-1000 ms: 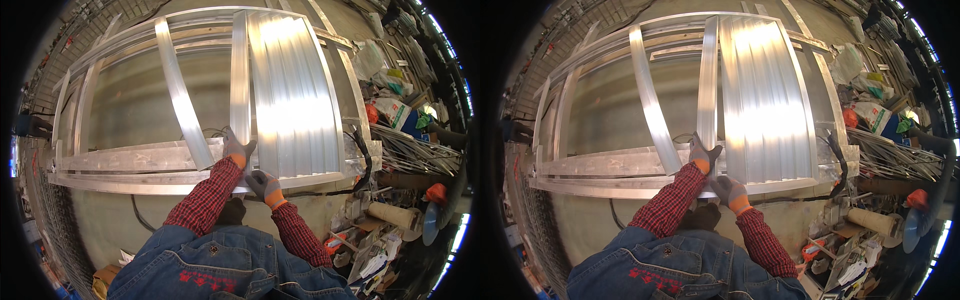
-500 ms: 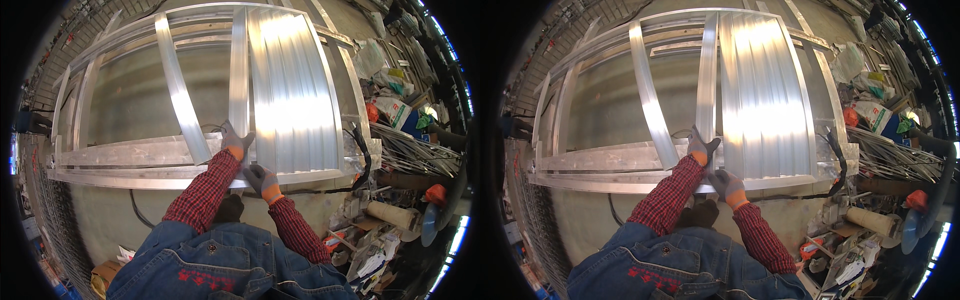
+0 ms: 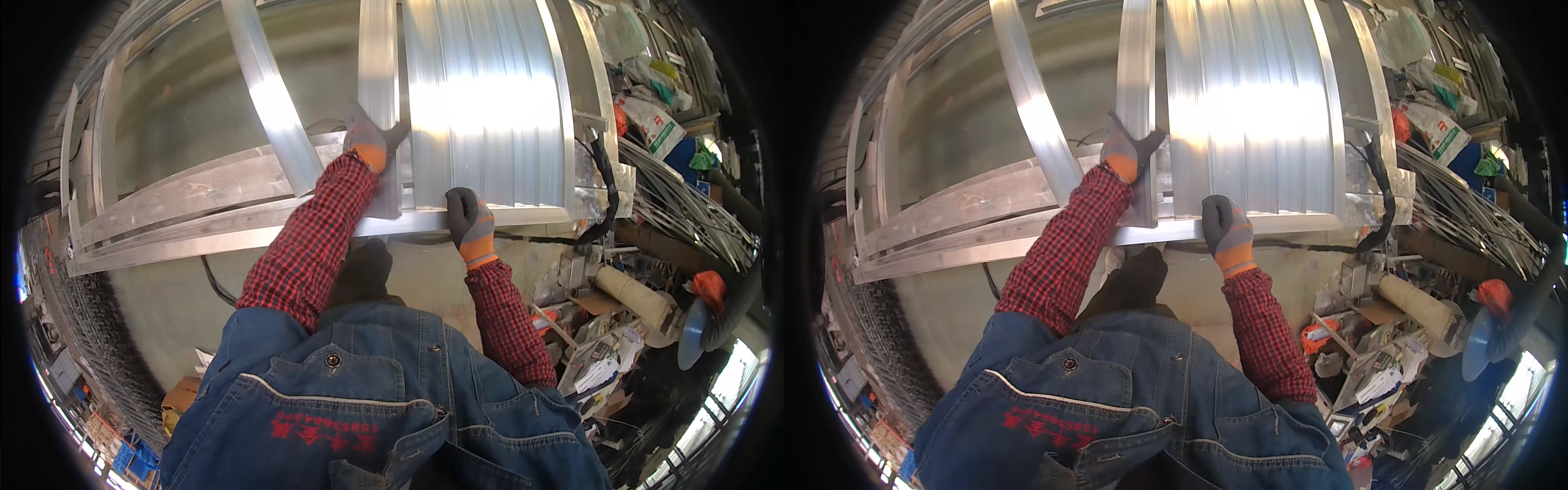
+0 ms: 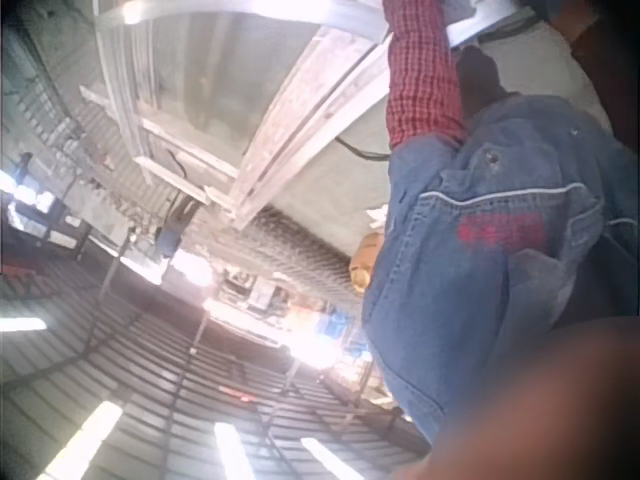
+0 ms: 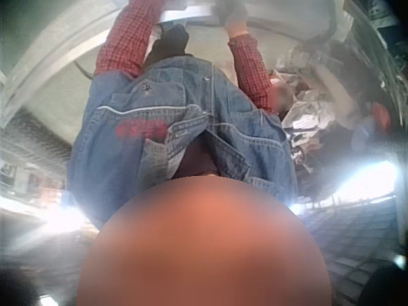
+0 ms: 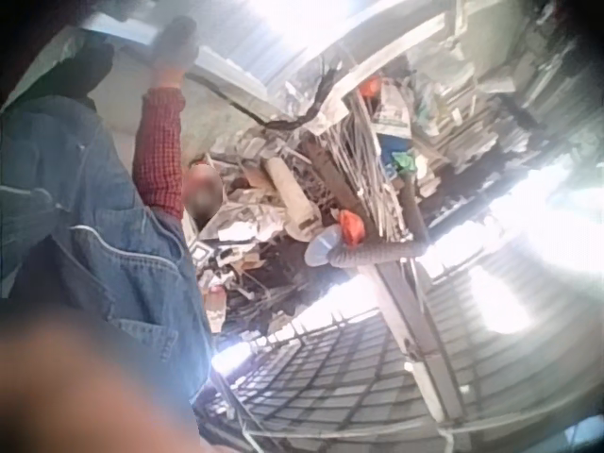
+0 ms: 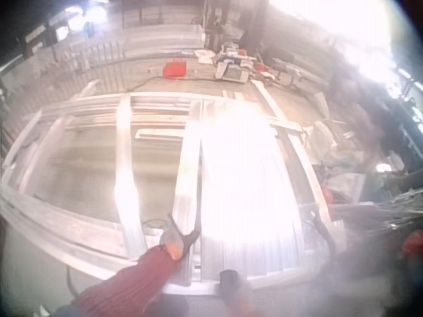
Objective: The person aligns and welds metal frame components using a handheld welding tool. They repeatedly position metal bars, apply welds, and adjust the frame pieces to assemble a larger structure.
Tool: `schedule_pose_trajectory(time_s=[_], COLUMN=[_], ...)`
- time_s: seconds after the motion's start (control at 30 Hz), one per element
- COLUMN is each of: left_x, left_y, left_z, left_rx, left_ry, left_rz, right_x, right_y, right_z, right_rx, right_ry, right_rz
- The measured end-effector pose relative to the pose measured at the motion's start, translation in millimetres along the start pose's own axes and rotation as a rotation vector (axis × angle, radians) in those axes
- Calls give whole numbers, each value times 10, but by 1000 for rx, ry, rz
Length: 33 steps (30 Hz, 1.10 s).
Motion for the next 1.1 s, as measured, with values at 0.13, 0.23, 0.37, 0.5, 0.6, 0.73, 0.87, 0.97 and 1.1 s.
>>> schedule_pose_trajectory(time_s=[0.13,0.23,0.37,0.5,0.6,0.73,0.87,0.97,1.1], left_x=[-54,-46,-62,-61,12,62,12,4,34], left_y=[80,83,92,116,132,135,191,235,219], left_z=[-90,-133,-132,-114,-144,-170,-103,-66,-65], left_rx=[24,-9,15,57,77,54,36,8,-52], left_ry=[37,34,64,117,50,41,103,56,21], left_rz=[-28,-38,19,45,94,75,-3,0,28], right_x=[73,134,173,183,184,192,196,201,225], right_y=[-88,-40,-21,8,34,24,-2,15,40], right_z=[51,60,21,25,30,0,-18,-16,-2], right_rx=[-36,54,64,99,149,157,134,157,199], right_ry=[-346,-515,-547,-529,-542,-554,-530,-534,-579], right_rz=[186,236,222,215,231,206,233,254,239])
Point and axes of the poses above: each hand's wrist, its own z-axis away from the middle knuckle, its own x-axis out of the palm, y = z × x, the point moved 8 cm from there along -z, towards the middle knuckle, and after that the axes turned 5 degrees about y, right-handed, at the moved point
